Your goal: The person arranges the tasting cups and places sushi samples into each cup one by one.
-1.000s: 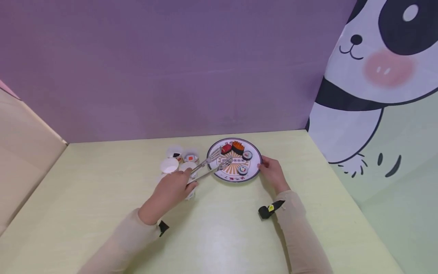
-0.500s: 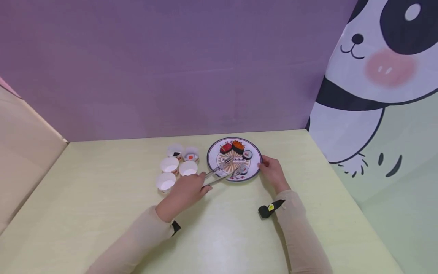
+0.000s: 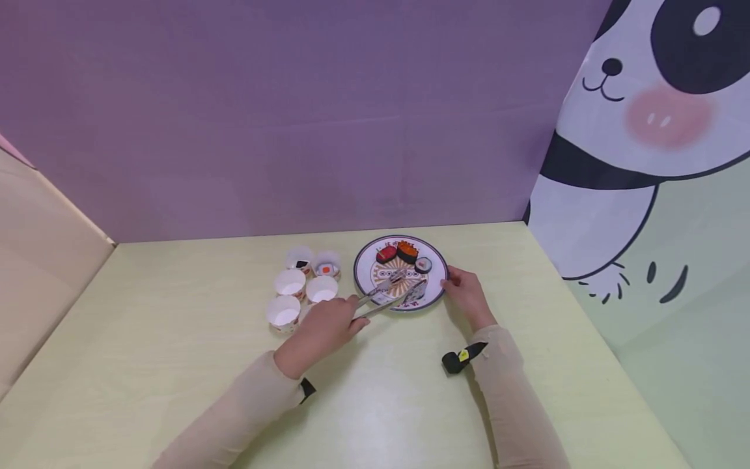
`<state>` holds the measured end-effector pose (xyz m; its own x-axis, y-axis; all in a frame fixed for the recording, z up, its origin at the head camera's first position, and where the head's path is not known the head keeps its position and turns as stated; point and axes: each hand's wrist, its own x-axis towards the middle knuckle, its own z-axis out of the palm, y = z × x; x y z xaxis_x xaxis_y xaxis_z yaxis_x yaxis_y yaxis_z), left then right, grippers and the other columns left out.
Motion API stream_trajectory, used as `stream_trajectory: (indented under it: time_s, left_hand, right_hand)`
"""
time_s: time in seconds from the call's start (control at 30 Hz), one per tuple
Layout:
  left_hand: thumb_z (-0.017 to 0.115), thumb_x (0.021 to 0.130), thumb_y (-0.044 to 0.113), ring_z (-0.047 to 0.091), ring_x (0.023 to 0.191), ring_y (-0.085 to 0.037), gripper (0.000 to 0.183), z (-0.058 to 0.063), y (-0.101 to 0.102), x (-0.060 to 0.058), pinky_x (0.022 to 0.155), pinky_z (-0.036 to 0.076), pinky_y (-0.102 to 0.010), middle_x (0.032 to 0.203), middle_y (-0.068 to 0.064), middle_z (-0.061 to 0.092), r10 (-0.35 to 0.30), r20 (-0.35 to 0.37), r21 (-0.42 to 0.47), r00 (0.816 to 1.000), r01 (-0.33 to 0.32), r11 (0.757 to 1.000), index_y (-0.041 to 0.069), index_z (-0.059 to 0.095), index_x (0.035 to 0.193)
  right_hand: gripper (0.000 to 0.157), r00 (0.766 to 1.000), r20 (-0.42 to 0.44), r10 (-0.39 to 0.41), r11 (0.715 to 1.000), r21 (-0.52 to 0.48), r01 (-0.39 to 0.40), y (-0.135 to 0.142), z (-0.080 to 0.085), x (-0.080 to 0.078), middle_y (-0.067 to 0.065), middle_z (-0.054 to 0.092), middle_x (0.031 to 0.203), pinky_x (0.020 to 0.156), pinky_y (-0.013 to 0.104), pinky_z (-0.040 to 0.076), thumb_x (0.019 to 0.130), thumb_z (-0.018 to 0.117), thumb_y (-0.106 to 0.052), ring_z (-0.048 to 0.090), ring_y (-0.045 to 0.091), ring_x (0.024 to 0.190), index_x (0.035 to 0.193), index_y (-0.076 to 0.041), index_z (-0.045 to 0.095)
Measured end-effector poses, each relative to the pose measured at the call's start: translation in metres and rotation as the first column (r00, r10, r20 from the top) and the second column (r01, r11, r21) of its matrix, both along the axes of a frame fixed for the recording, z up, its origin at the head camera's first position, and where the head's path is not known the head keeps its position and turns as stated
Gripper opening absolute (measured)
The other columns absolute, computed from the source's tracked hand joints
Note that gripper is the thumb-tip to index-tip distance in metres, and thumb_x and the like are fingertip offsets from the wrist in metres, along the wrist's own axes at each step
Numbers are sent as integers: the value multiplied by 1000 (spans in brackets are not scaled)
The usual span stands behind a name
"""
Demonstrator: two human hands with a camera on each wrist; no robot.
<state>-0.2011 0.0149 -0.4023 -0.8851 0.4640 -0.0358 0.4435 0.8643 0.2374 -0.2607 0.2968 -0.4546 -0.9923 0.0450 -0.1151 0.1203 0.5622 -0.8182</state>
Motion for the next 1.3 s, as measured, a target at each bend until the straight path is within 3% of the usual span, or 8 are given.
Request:
stream_trajectory:
  time_s: [0.3, 0.6, 0.77, 0.93, 1.07, 1.3]
  left_hand:
    - [57, 92, 40, 60, 66, -22, 40, -6, 9, -2, 59, 48, -33, 76, -7, 63, -18, 29, 1, 999, 18, 1000, 4, 61, 107]
    - [58, 93, 37, 63, 72, -24, 39, -7, 15, -3, 60, 50, -34, 83, -9, 67, -9, 19, -13, 1000, 9, 1000, 4, 60, 114]
    - [57, 93, 34, 64, 76, -26, 39, -9, 19, -4, 61, 50, -36, 88, -9, 68, 14, 28, -34, 1000, -13, 999, 4, 57, 118]
    - [55, 94, 35, 64, 79, -28, 42, -12, 21, -4, 62, 50, -37, 93, -11, 67, 69, 90, -48, 994, -65, 997, 6, 53, 125]
    - [56, 94, 36, 63, 75, -29, 44, -14, 23, -4, 60, 49, -36, 88, -13, 67, 95, 117, -45, 989, -90, 995, 7, 50, 127]
    - [54, 94, 36, 62, 66, -27, 42, -15, 22, -2, 55, 47, -35, 79, -12, 66, 80, 99, -44, 992, -76, 996, 10, 48, 127]
  right_hand:
    - [45, 998, -64, 23, 1000, -9, -24, 0, -1, 1, 31, 47, 131, 105, 48, 33, 96, 48, -5, 45, 40, 123, 136, 10, 37]
    - [45, 999, -41, 14, 1000, -21, -15, -1, 1, 2, 30, 46, 133, 106, 47, 32, 96, 46, -3, 43, 39, 126, 138, 9, 36]
    - [45, 1000, -31, 6, 1000, -27, -7, -1, 1, 2, 30, 44, 135, 107, 47, 31, 96, 45, -2, 41, 39, 128, 138, 9, 36]
    - [45, 1000, -7, -2, 1000, -23, 2, -1, 1, 1, 29, 43, 137, 108, 46, 30, 96, 45, -3, 39, 38, 130, 139, 8, 35]
    - [45, 1000, -8, 2, 1000, -20, -2, 0, 0, 0, 29, 43, 137, 108, 47, 29, 96, 45, -4, 38, 38, 131, 139, 8, 35]
    - [45, 1000, -18, 7, 999, -33, -8, 1, 0, 0, 30, 44, 135, 108, 46, 29, 96, 46, -3, 39, 39, 129, 138, 9, 35]
